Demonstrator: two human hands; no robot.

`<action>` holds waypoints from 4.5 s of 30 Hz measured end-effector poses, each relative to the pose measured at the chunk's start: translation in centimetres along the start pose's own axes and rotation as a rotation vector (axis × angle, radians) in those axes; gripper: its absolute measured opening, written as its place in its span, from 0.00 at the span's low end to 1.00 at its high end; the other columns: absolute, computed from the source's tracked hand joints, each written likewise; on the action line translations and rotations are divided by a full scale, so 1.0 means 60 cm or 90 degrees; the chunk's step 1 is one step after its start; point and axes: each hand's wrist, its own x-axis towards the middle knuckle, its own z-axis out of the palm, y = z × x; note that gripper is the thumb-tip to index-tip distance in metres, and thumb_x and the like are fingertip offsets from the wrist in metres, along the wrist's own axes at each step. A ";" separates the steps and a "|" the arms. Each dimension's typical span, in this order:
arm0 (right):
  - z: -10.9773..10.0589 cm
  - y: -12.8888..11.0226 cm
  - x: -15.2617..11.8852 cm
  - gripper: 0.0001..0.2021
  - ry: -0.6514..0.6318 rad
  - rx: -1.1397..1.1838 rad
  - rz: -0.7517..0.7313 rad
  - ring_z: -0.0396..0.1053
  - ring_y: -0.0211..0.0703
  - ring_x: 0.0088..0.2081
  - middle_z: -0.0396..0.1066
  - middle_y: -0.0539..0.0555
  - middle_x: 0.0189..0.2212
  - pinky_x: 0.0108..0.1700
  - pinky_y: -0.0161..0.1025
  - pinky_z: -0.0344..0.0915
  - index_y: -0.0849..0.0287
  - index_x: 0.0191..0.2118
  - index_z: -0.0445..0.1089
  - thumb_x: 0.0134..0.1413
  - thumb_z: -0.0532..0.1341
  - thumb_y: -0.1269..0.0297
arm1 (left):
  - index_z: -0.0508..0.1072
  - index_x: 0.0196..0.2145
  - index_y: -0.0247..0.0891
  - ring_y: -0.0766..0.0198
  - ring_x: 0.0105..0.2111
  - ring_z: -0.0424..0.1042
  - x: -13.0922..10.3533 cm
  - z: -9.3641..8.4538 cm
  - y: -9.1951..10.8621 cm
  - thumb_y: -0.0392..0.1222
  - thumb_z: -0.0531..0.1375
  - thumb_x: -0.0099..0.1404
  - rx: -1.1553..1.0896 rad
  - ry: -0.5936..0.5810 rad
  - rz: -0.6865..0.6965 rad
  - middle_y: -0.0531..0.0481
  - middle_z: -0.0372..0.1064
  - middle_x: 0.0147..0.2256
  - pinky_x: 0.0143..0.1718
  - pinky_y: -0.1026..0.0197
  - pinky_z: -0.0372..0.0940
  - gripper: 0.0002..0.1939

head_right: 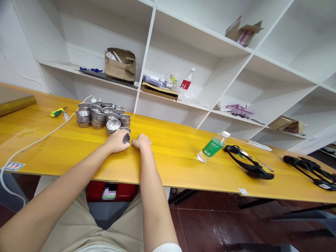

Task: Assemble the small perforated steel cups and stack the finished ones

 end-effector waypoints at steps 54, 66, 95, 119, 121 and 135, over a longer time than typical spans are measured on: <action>0.033 -0.077 -0.057 0.10 0.399 0.159 -0.488 0.69 0.52 0.48 0.72 0.58 0.40 0.56 0.48 0.62 0.55 0.42 0.70 0.65 0.55 0.57 | 0.58 0.66 0.41 0.51 0.65 0.63 0.006 -0.018 -0.020 0.40 0.52 0.71 -0.035 0.397 0.061 0.38 0.65 0.63 0.68 0.43 0.58 0.27; 0.019 -0.070 -0.047 0.18 0.438 0.223 -0.380 0.66 0.47 0.35 0.59 0.51 0.24 0.53 0.49 0.62 0.52 0.24 0.53 0.63 0.56 0.53 | 0.59 0.66 0.37 0.50 0.60 0.70 0.003 0.000 -0.008 0.40 0.55 0.68 -0.099 0.295 0.126 0.36 0.68 0.60 0.64 0.45 0.65 0.29; 0.023 -0.072 -0.028 0.24 0.492 0.456 -0.373 0.50 0.35 0.21 0.46 0.43 0.16 0.35 0.37 0.58 0.53 0.20 0.43 0.61 0.56 0.54 | 0.64 0.62 0.35 0.50 0.55 0.75 0.006 0.005 0.013 0.33 0.63 0.54 -0.216 0.301 0.109 0.38 0.72 0.57 0.59 0.50 0.70 0.37; -0.024 -0.053 -0.007 0.29 0.260 1.092 -0.224 0.44 0.35 0.21 0.41 0.41 0.20 0.26 0.34 0.55 0.52 0.24 0.44 0.62 0.57 0.37 | 0.66 0.58 0.40 0.50 0.54 0.74 0.006 -0.003 0.012 0.46 0.71 0.54 -0.214 0.276 -0.009 0.44 0.73 0.55 0.57 0.50 0.69 0.36; -0.030 -0.042 0.001 0.28 0.269 1.152 -0.162 0.42 0.34 0.20 0.39 0.40 0.20 0.26 0.33 0.56 0.52 0.26 0.45 0.64 0.54 0.36 | 0.67 0.55 0.41 0.51 0.52 0.75 0.007 -0.003 0.010 0.48 0.72 0.53 -0.213 0.283 -0.017 0.45 0.74 0.52 0.57 0.50 0.69 0.33; 0.001 -0.003 0.027 0.11 0.197 0.538 0.027 0.72 0.41 0.26 0.70 0.49 0.23 0.36 0.37 0.68 0.55 0.38 0.64 0.70 0.47 0.65 | 0.68 0.51 0.40 0.49 0.52 0.72 0.009 0.003 -0.016 0.47 0.67 0.59 -0.136 0.177 0.058 0.42 0.70 0.50 0.56 0.48 0.67 0.24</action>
